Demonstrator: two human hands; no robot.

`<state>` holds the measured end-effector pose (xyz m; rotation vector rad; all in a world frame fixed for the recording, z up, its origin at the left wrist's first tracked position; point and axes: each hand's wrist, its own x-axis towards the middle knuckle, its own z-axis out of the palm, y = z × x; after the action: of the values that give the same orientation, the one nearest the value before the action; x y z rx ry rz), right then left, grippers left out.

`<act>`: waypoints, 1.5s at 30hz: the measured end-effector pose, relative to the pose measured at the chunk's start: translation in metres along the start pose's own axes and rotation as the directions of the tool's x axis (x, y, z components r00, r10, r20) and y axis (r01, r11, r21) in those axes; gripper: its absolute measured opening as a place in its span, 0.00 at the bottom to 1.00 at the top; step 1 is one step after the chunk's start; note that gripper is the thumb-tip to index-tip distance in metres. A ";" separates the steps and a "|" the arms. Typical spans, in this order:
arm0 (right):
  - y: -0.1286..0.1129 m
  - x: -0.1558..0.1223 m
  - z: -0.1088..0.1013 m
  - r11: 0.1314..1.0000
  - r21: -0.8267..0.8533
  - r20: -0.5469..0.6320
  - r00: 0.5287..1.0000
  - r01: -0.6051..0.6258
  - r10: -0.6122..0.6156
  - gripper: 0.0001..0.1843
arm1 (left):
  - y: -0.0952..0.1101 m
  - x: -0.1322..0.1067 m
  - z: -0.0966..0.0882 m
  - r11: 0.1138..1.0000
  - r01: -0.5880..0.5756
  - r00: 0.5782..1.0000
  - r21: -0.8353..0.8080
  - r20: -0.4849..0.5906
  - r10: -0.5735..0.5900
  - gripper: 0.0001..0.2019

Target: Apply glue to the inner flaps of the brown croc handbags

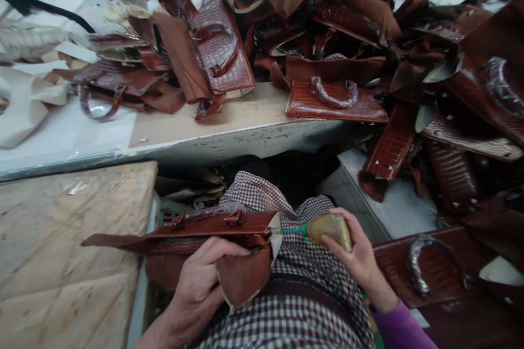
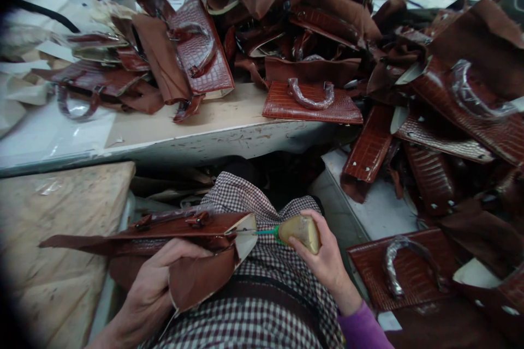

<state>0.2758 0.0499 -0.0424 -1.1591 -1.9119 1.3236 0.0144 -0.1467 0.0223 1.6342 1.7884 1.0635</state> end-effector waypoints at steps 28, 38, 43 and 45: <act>-0.021 -0.021 0.009 0.708 0.444 0.204 0.831 -0.549 0.517 0.25 | 0.000 -0.017 0.002 0.999 -0.026 0.999 0.029 -0.027 0.027 0.09; -0.037 -0.038 0.014 0.592 0.565 0.177 0.785 -0.575 0.594 0.26 | 0.001 -0.009 0.000 0.999 -0.035 0.998 0.035 -0.049 0.037 0.09; -0.031 -0.036 0.013 0.606 0.534 0.163 0.775 -0.590 0.610 0.26 | 0.000 -0.010 -0.003 0.998 0.037 0.999 0.048 -0.017 -0.036 0.09; -0.028 -0.032 0.011 0.640 0.496 0.139 0.781 -0.588 0.609 0.27 | 0.000 -0.010 -0.005 0.996 0.064 0.998 0.054 0.000 -0.064 0.08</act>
<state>0.2732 0.0126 -0.0190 -1.5625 -1.0106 1.9829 0.0122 -0.1572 0.0233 1.5970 1.8706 0.9934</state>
